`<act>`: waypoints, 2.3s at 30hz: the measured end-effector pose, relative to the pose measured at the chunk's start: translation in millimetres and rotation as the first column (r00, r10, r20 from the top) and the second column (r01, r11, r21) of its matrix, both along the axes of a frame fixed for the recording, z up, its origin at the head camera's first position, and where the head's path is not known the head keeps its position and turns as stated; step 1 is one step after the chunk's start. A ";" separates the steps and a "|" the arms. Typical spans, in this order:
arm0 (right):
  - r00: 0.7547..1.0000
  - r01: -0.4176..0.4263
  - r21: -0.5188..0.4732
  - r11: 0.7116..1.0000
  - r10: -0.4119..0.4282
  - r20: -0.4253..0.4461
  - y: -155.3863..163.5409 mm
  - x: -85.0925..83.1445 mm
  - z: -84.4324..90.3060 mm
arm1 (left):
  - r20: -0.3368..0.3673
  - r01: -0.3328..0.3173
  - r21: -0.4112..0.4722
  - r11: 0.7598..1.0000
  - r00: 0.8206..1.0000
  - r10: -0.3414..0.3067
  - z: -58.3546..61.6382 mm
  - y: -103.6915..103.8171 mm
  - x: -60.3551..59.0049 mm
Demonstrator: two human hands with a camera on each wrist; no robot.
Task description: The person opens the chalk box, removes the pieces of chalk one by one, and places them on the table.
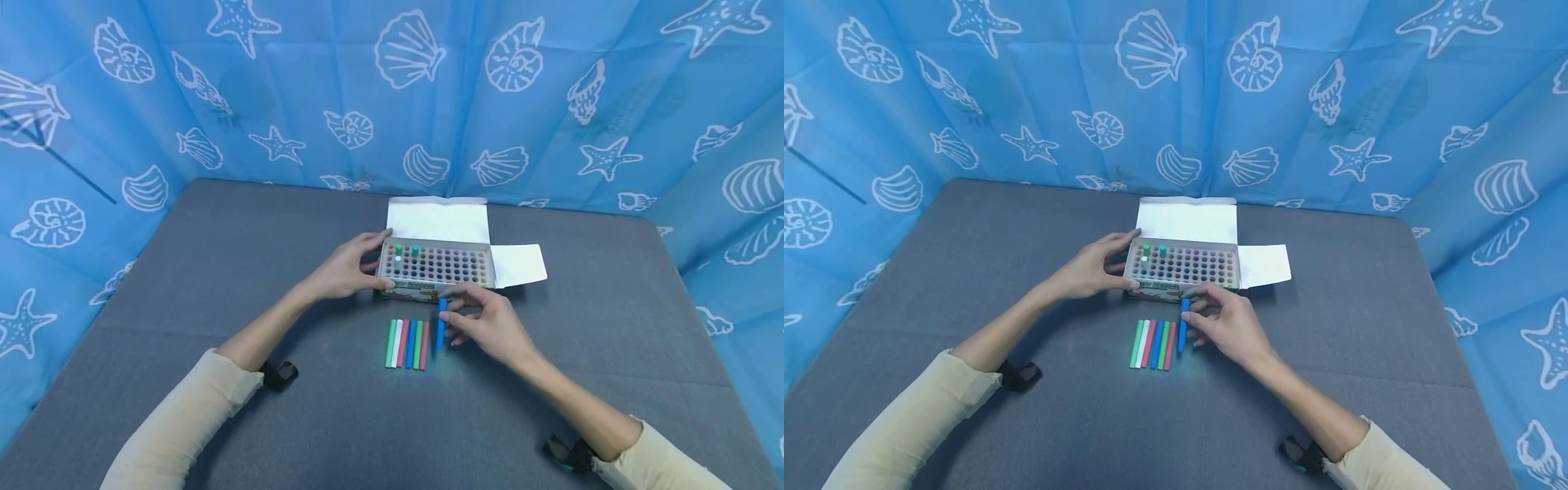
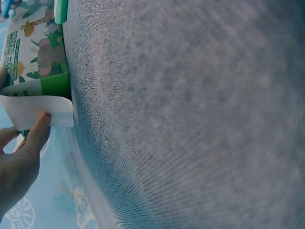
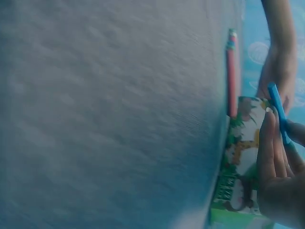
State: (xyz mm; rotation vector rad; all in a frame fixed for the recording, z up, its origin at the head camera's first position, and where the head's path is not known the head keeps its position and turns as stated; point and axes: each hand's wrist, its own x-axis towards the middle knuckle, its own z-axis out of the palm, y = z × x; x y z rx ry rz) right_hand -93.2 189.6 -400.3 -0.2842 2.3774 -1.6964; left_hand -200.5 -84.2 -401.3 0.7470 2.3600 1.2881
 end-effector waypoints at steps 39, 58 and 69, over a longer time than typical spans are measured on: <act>0.986 0.060 0.129 0.990 -0.079 0.146 -9.2 2.7 -26.7 | -0.025 -0.016 -0.005 1.000 1.000 0.016 -1.9 -0.6 2.3; 0.995 -0.050 0.109 0.993 0.059 -0.080 -8.2 -8.5 15.6 | -0.030 -0.012 0.003 1.000 0.999 0.012 -0.5 -0.1 2.2; 0.977 -0.049 0.108 0.993 0.070 -0.203 -11.7 -32.4 32.9 | -0.023 -0.017 -0.007 1.000 1.000 0.017 -0.4 0.2 0.8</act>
